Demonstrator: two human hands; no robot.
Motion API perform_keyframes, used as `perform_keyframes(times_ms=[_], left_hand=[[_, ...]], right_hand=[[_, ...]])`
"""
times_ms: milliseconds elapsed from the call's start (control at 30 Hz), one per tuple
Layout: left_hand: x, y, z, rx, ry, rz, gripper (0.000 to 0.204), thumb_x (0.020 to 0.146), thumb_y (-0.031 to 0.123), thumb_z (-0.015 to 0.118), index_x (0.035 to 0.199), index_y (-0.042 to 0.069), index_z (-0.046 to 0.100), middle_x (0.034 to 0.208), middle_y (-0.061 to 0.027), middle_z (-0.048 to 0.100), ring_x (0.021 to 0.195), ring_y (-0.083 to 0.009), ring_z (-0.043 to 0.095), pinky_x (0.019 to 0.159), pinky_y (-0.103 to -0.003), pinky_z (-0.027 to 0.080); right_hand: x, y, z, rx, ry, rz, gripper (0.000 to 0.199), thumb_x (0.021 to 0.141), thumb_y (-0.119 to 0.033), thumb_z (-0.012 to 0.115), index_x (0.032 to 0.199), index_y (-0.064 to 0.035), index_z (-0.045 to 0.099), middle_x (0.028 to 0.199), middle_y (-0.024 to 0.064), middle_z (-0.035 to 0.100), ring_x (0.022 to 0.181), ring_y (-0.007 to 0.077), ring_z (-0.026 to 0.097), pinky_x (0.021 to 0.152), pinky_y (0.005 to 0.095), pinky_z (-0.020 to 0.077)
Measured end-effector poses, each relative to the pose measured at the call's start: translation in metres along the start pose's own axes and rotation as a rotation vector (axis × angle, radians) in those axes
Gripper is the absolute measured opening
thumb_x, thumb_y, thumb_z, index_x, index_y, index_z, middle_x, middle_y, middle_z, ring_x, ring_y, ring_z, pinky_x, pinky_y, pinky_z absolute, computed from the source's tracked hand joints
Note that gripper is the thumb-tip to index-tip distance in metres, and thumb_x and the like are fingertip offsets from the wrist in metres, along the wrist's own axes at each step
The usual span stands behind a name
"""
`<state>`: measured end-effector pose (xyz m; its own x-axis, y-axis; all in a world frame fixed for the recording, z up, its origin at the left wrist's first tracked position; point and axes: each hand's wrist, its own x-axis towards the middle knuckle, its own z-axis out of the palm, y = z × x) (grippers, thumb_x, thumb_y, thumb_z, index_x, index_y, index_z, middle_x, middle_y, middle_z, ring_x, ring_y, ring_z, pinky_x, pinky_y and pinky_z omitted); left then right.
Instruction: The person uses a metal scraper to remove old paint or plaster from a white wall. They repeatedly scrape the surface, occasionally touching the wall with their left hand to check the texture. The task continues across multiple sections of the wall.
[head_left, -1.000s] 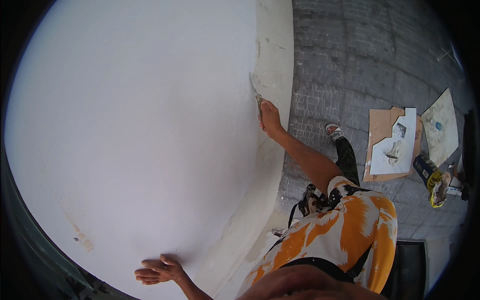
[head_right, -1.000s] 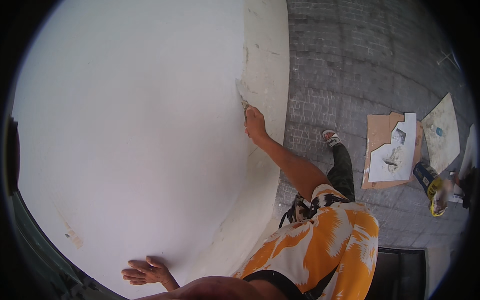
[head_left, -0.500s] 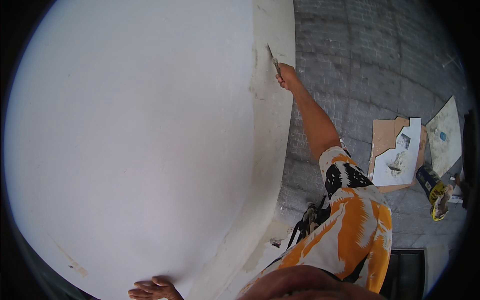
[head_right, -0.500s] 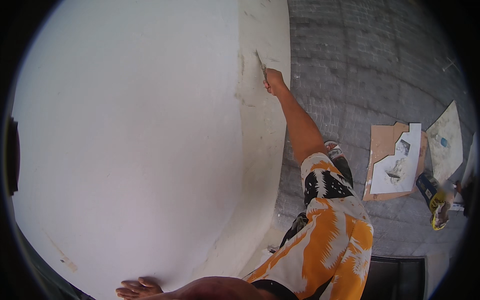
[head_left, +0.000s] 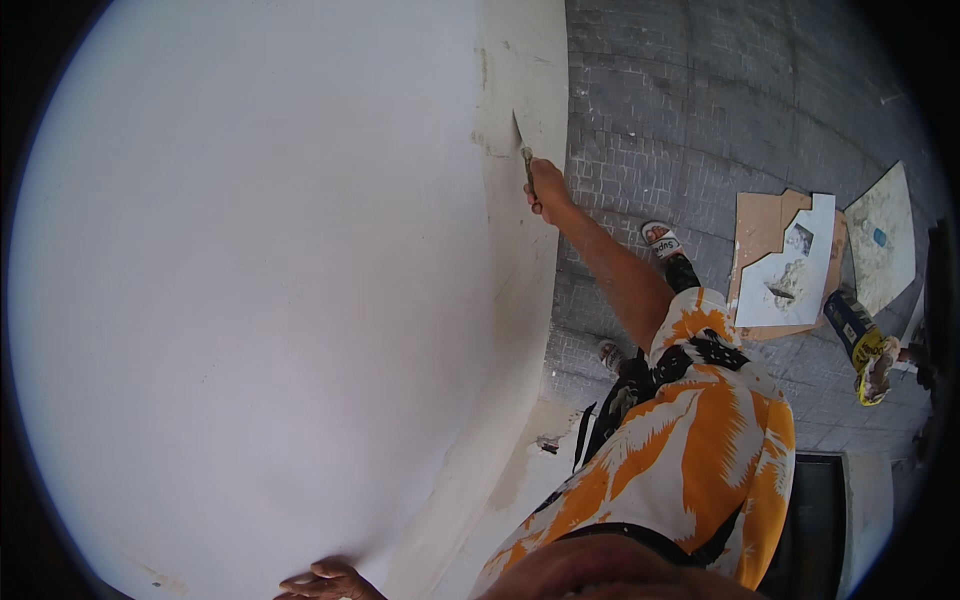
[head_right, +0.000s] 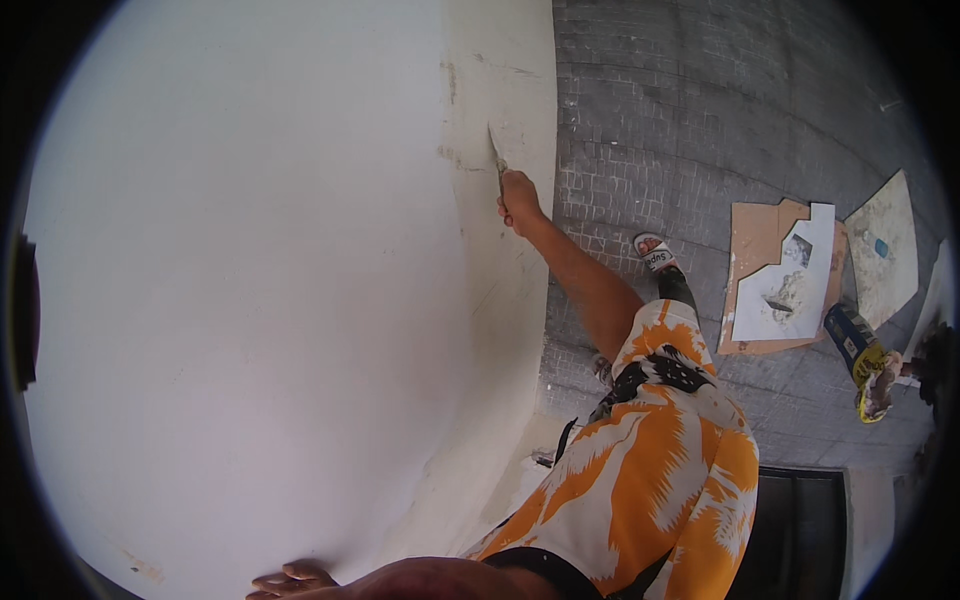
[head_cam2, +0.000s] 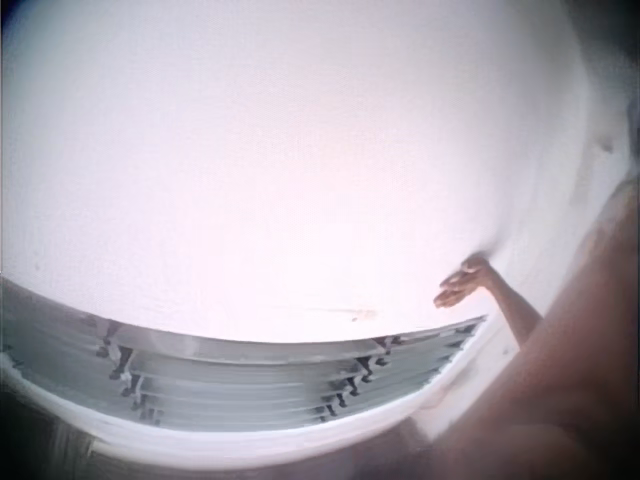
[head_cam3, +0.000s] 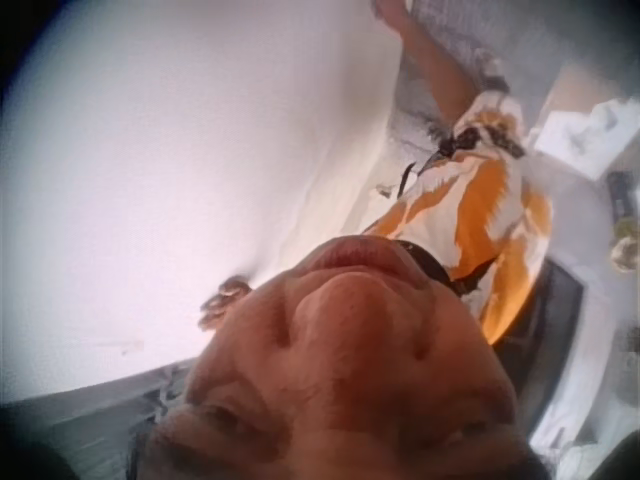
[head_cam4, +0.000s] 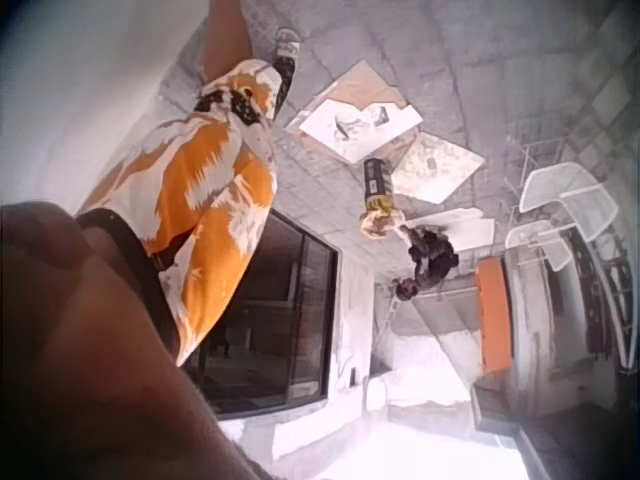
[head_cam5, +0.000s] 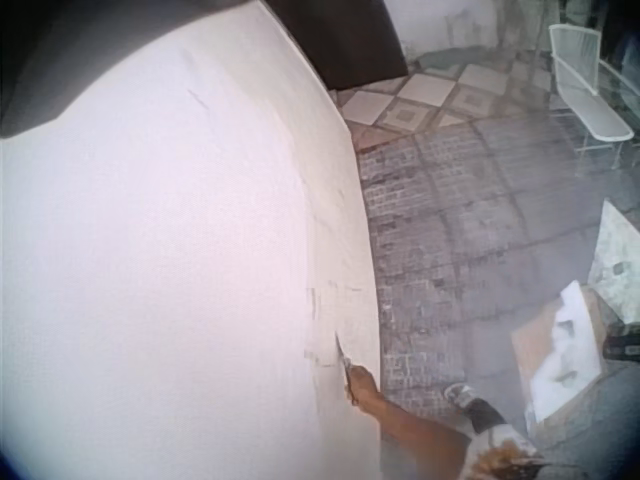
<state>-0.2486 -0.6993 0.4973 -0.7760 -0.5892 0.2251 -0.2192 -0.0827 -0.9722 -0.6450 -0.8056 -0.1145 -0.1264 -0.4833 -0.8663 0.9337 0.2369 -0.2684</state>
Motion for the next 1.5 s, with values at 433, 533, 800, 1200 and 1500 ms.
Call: perform_keyframes(times_ms=[433, 533, 800, 1200, 1500], left_hand=[[-0.016, -0.020, 0.016, -0.076, 0.048, -0.033, 0.068, 0.112, 0.040, 0.019, 0.159, -0.008, 0.018, 0.166, -0.0324, 0.010, 0.153, -0.0529, 0.010, 0.121, -0.069, 0.015], [-0.026, -0.021, 0.019, 0.034, -0.011, 0.007, 0.067, 0.112, 0.039, 0.018, 0.159, -0.009, 0.016, 0.166, -0.0326, 0.009, 0.153, -0.0529, 0.010, 0.123, -0.067, 0.016], [-0.013, -0.007, 0.013, -0.183, 0.024, -0.149, 0.065, 0.113, 0.038, 0.022, 0.160, -0.006, 0.015, 0.167, -0.0306, 0.006, 0.154, -0.0508, 0.007, 0.123, -0.065, 0.017], [-0.123, 0.231, 0.038, -0.264, 0.070, -0.275, 0.081, 0.108, 0.058, 0.029, 0.164, 0.002, 0.014, 0.173, -0.0151, 0.000, 0.160, -0.0336, -0.005, 0.126, -0.052, 0.003], [-0.239, 0.581, 0.066, -0.372, 0.062, -0.444, 0.085, 0.105, 0.064, 0.036, 0.164, 0.005, 0.019, 0.172, -0.0212, 0.004, 0.160, -0.0364, -0.004, 0.126, -0.052, -0.007]], right_hand=[[-0.029, 0.157, -0.032, -0.013, 0.039, 0.228, 0.034, 0.107, -0.044, 0.043, 0.111, -0.0119, 0.055, 0.066, 0.0003, 0.051, 0.044, 0.0105, 0.046, 0.036, 0.0272, 0.0327], [-0.110, 0.183, -0.018, 0.035, -0.062, 0.502, 0.030, 0.106, -0.044, 0.044, 0.115, -0.0185, 0.057, 0.063, 0.0010, 0.050, 0.040, 0.0105, 0.043, 0.034, 0.0276, 0.0287], [0.103, 0.216, -0.070, -0.043, -0.028, 0.224, 0.029, 0.106, -0.048, 0.046, 0.099, -0.0201, 0.048, 0.069, 0.0009, 0.051, 0.049, 0.0094, 0.045, 0.040, 0.0261, 0.0310], [0.205, 0.201, -0.120, -0.191, -0.028, 0.122, 0.032, 0.108, -0.037, 0.046, 0.123, -0.0099, 0.052, 0.077, 0.0049, 0.056, 0.049, 0.0111, 0.051, 0.037, 0.0252, 0.0372], [0.180, 0.148, -0.103, -0.418, -0.279, -0.847, 0.058, 0.108, -0.033, 0.049, 0.148, 0.0044, 0.031, 0.083, 0.0082, 0.055, 0.054, 0.0147, 0.054, 0.047, 0.0283, 0.0467]])
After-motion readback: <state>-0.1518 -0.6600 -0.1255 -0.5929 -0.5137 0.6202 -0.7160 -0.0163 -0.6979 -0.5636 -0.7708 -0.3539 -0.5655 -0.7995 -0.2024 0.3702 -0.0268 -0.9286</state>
